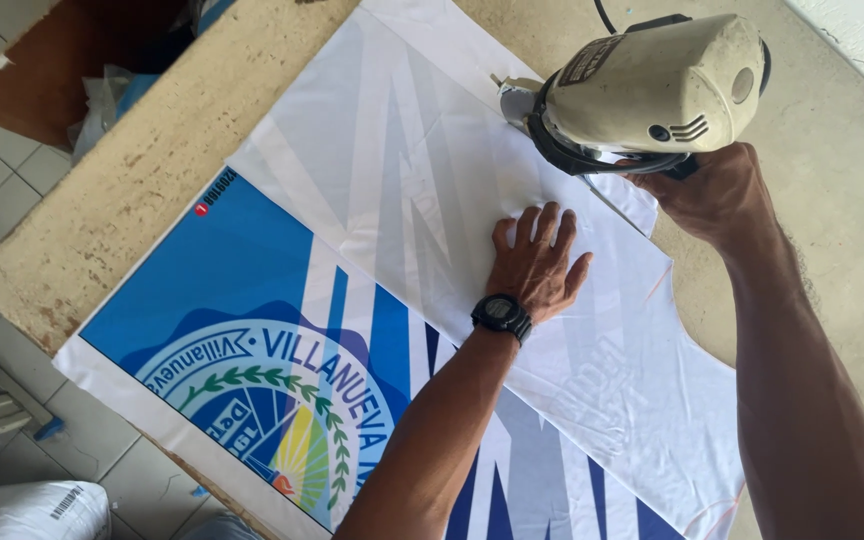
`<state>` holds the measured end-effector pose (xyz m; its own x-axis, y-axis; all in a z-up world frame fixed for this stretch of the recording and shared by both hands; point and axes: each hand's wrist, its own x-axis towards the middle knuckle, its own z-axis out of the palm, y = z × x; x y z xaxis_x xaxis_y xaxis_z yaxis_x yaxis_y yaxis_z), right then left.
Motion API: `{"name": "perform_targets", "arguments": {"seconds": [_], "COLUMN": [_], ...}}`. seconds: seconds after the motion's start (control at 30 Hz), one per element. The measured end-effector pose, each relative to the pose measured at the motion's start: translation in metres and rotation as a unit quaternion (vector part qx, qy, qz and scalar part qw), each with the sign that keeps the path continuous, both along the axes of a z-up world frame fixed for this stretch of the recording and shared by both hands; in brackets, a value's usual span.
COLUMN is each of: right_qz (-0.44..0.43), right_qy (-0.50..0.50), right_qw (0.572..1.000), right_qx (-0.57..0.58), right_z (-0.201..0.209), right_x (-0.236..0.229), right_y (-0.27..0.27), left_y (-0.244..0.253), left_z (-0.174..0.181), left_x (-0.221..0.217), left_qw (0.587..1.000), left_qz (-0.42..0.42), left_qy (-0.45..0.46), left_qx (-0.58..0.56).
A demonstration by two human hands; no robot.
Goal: The person marks a white banner with a red marker using a wooden ruler and a curved wooden template. They then use an electric jigsaw to cut along the marked lines on the banner. Finally, the person removes the cut piece and opens a drawer beneath the workbench.
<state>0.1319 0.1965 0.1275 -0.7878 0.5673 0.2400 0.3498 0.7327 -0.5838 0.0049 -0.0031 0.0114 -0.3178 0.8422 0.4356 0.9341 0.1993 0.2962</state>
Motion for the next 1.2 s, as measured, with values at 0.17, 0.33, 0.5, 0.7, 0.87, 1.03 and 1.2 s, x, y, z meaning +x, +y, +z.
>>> {"name": "perform_targets", "arguments": {"seconds": [0.17,0.33,0.5,0.7,0.87,1.03,1.2], "right_qz": [0.044,0.059,0.008,0.017,-0.013,-0.022,0.037], "right_qy": [0.039,0.037,-0.01,-0.008,-0.006,-0.009,0.03], "right_qw": [0.998,0.997,1.0,1.0,1.0,0.999,0.998], "right_qx": [0.0,0.03,0.011,0.022,0.023,0.027,0.039], "right_z": [-0.007,-0.008,-0.018,-0.012,-0.003,-0.012,-0.003], "right_x": [-0.014,-0.032,-0.039,-0.058,-0.08,-0.091,-0.112], "right_y": [0.004,0.006,0.011,0.004,-0.005,-0.002,-0.003], "left_y": [0.0,0.0,0.004,0.008,0.028,0.039,0.039], "left_z": [0.002,0.003,0.005,0.022,-0.007,-0.011,-0.036], "left_x": [0.0,-0.001,-0.001,-0.04,-0.204,-0.338,-0.352], "left_qw": [0.999,0.997,0.987,0.96,0.992,0.999,0.999], "left_qz": [-0.011,-0.015,-0.015,-0.027,0.023,0.002,-0.012], "left_qy": [-0.027,-0.072,-0.157,-0.278,-0.108,0.019,0.031], "left_qx": [-0.02,-0.035,-0.032,0.025,0.064,0.03,0.005]}}
